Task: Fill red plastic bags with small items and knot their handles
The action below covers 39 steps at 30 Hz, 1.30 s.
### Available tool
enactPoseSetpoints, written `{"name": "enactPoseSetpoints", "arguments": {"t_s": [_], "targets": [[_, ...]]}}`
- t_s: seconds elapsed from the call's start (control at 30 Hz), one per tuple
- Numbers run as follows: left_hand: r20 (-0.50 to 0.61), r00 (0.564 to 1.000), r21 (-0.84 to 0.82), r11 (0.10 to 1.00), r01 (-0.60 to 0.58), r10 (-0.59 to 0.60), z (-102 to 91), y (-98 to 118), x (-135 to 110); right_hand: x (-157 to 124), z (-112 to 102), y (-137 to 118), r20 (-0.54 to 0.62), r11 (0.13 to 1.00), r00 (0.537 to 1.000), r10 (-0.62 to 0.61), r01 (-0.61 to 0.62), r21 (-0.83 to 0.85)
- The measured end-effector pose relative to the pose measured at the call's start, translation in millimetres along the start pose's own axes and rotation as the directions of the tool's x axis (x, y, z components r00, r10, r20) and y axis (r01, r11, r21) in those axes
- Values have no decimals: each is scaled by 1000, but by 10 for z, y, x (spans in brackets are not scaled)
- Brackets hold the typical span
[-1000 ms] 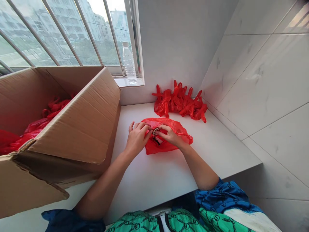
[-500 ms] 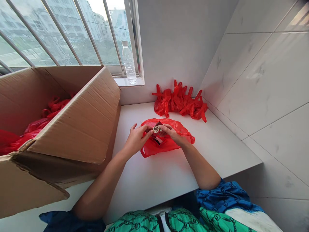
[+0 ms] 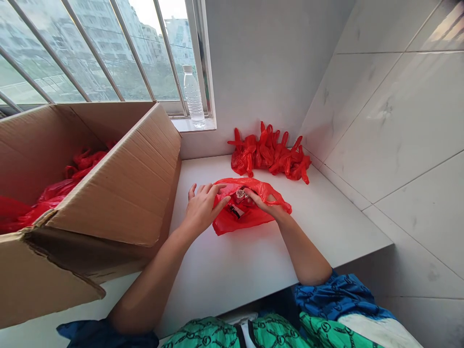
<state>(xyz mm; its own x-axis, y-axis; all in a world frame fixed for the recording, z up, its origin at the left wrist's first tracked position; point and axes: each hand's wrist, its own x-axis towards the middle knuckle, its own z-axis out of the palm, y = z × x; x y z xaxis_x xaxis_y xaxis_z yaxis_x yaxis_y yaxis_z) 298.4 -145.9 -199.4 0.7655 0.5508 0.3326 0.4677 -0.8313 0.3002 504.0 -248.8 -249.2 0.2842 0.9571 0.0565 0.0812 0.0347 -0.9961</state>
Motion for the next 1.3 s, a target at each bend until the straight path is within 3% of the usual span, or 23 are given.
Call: {"name": "enactPoseSetpoints", "arguments": {"t_s": [0.13,0.27,0.33,0.4,0.47,0.5,0.57,0.63,0.7,0.8,0.87,0.9,0.97,1.03,1.1,1.2,1.3], "targets": [[30,993,108,988,114,-118,-160,61,-111,-194,-105,-72,46,1000,999,23,-24,13],[196,934,188,946,265,-300,-268,111,-322,-620,-92,-377,108,979,991,83,-60,-193],[282,899,176,940,294,-334,-277,132,-422,-865,-109,-528,174,924,984,25,44,-379],[332,885,118,945,306,-327,-256,141,-502,-1051,-159,-613,7,820,991,-131,113,-561],[353,887,5,948,317,-298,-210,129,-563,-1140,-226,-615,-194,666,927,-320,74,-743],[356,893,-63,947,316,-275,-183,113,-588,-1149,-260,-590,-233,579,891,-389,40,-815],[342,917,-188,941,281,-206,-138,68,-629,-1116,-323,-524,-179,423,879,-442,28,-906],[290,949,-278,937,211,-128,-139,21,-653,-1041,-385,-487,-85,348,900,-427,77,-934],[213,973,-345,925,158,-87,-222,3,-650,-942,-461,-522,-51,401,904,-425,137,-906],[19,994,-450,887,106,-110,-502,74,-562,-728,-606,-712,-122,701,885,-449,265,-662],[-204,967,-453,890,46,-154,-735,176,-436,-529,-687,-868,-211,858,871,-443,344,-381],[-330,929,-421,907,17,-170,-842,230,-357,-417,-710,-936,-269,887,854,-447,382,-260],[-527,832,-340,940,-20,-173,-1000,314,-182,-193,-703,-1036,-369,880,802,-469,462,-113],[-624,764,-287,957,-27,-165,-1069,339,-8,-8,-631,-1089,-426,845,759,-492,534,-25],[-645,746,-271,962,-23,-164,-1068,313,142,108,-518,-1111,-442,818,752,-489,571,66],[-660,731,-271,962,-20,-170,-1027,264,292,163,-338,-1135,-430,808,779,-457,566,165],[-723,677,-243,968,-62,-137,-1014,290,356,152,-200,-1178,-386,811,792,-474,563,158]]}}
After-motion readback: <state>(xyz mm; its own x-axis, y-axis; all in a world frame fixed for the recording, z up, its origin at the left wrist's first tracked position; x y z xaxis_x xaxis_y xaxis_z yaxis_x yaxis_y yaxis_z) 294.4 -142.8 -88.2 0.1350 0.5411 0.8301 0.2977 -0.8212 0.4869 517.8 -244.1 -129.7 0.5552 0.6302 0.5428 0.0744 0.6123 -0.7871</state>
